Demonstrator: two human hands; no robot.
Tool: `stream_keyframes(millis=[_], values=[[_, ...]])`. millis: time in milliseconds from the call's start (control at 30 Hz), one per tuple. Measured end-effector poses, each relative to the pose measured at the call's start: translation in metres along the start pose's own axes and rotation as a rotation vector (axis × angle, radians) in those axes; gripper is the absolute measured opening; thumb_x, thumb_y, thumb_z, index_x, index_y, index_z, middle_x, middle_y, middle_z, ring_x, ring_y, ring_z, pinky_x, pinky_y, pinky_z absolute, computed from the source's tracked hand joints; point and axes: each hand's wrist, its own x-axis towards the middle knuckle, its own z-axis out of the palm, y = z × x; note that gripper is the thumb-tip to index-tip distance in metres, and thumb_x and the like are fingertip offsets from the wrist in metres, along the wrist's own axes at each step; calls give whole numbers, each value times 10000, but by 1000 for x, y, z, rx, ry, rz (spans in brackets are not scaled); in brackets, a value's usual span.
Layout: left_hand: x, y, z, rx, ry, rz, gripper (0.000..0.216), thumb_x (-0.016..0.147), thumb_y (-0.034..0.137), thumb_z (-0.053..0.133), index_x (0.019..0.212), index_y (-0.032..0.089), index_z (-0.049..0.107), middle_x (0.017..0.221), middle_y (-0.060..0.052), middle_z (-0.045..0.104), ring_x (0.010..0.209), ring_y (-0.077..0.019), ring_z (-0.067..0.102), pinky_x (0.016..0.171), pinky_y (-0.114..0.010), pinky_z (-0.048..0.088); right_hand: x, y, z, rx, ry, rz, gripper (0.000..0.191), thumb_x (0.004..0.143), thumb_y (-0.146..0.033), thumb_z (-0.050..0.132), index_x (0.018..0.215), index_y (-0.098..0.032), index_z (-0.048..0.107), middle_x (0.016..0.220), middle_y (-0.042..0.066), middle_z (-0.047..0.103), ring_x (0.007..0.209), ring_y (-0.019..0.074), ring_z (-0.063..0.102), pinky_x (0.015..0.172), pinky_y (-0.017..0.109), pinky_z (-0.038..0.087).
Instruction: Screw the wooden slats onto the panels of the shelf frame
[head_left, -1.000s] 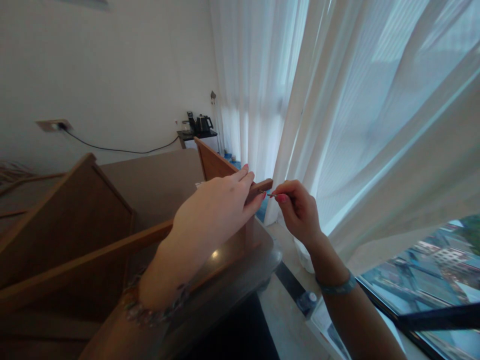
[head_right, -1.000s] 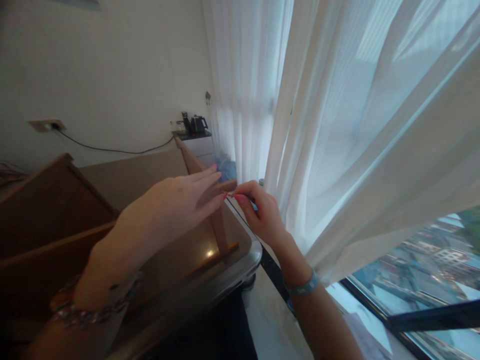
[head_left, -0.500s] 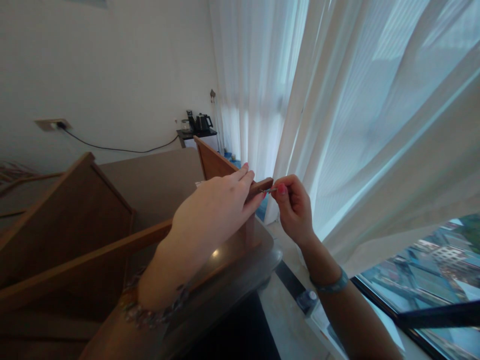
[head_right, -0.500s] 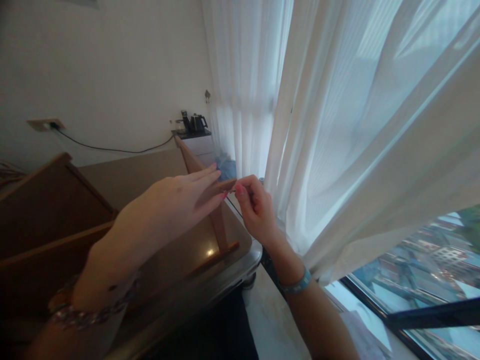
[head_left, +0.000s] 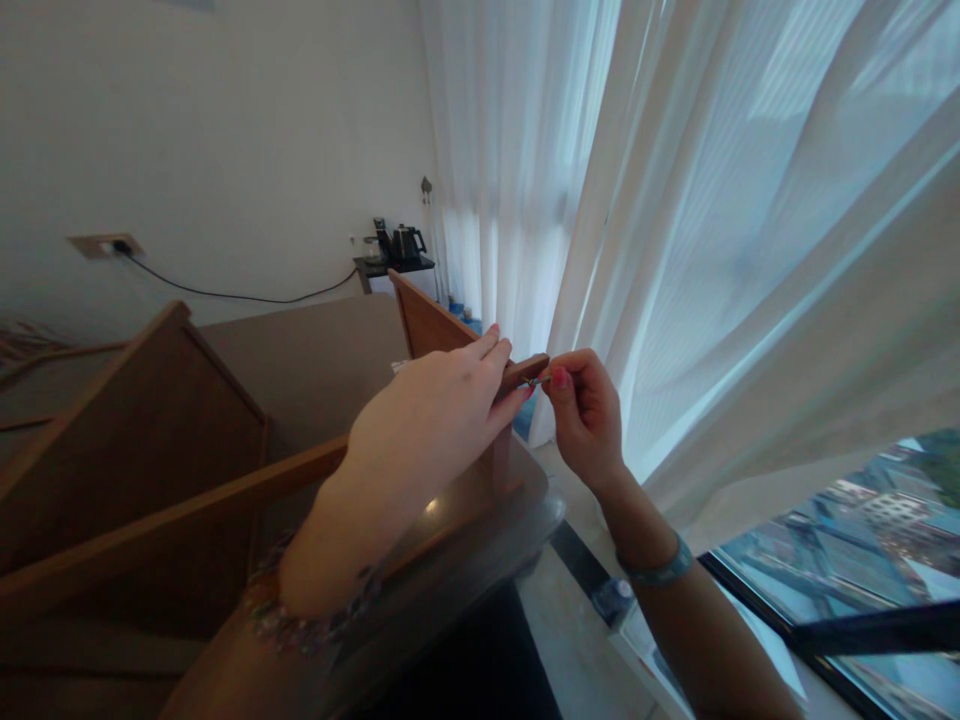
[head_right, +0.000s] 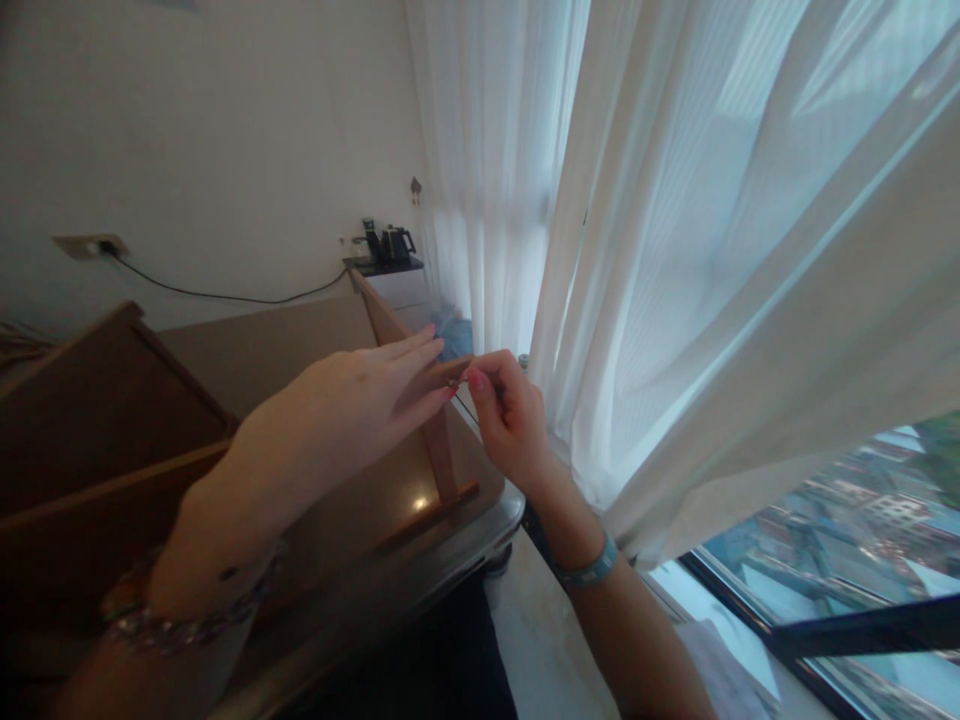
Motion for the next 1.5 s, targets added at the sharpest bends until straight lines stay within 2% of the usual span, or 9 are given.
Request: stream_keyframes(millis=[233, 400, 600, 800, 967, 1133, 1200, 1367, 1500], values=[[0, -1, 0, 6, 1, -2, 425, 982, 435, 390, 1299, 184, 520, 1383, -99, 550, 1041, -256, 666, 846, -350, 526, -5, 4, 5, -74, 62, -83, 77, 978, -270, 473, 932, -243, 528, 751, -33, 515, 613, 98, 473, 548, 257, 383], [0, -2, 2, 24, -2, -2, 430, 976, 431, 421, 1317, 184, 506, 1416, -101, 522, 1040, -251, 668, 850, -354, 529, -6, 9, 8, -141, 106, -237, 69, 961, -221, 467, 933, -252, 522, 767, -10, 538, 698, 137, 510, 617, 300, 423], [0, 0, 2, 65, 10, -11, 366, 982, 388, 403, 1248, 187, 552, 1369, -85, 569, 941, -255, 696, 751, -360, 552, -7, 20, 17, -209, 221, -359, 120, 937, -182, 488, 1001, -275, 526, 798, 1, 599, 716, 158, 558, 630, 326, 462], [0, 6, 2, 161, 36, -18, 367, 984, 356, 383, 1224, 148, 568, 1325, -126, 599, 806, -249, 710, 626, -344, 538, -9, 32, 21, -191, 295, -477, 217, 908, -171, 557, 1081, -303, 545, 844, -4, 655, 777, 168, 618, 687, 343, 497], [0, 8, 2, 192, 16, -37, 382, 988, 361, 380, 1262, 149, 542, 1285, -135, 624, 770, -210, 710, 596, -285, 506, -10, 35, 14, -324, 242, -581, 272, 897, -152, 563, 1106, -325, 549, 891, -3, 693, 793, 175, 644, 688, 358, 522], [0, 5, 3, 180, 32, 0, 381, 992, 371, 370, 1251, 151, 541, 1309, -134, 604, 786, -230, 710, 609, -318, 517, -7, 31, 9, -321, 199, -552, 220, 924, -152, 506, 1084, -300, 541, 828, 0, 678, 739, 169, 635, 635, 341, 517], [-1, 5, 3, 172, 30, 2, 392, 993, 368, 366, 1269, 142, 528, 1264, -137, 630, 780, -240, 711, 605, -330, 515, -4, 24, 3, -359, 131, -560, 189, 917, -143, 524, 1043, -280, 551, 796, -5, 672, 722, 161, 624, 633, 324, 506], [-2, 6, 0, 127, 23, -28, 433, 974, 329, 428, 1352, 120, 455, 1139, -130, 685, 848, -253, 710, 654, -319, 516, 0, -1, -13, -679, -56, -568, 110, 870, -154, 626, 890, -258, 596, 758, -16, 679, 746, 161, 620, 663, 321, 435], [-3, 5, -2, 104, 10, 14, 425, 954, 338, 478, 1307, 101, 481, 1165, -156, 665, 896, -264, 704, 663, -313, 512, -2, -9, -16, -701, -115, -508, 103, 910, -153, 563, 897, -248, 600, 726, -8, 650, 716, 162, 588, 657, 318, 420]])
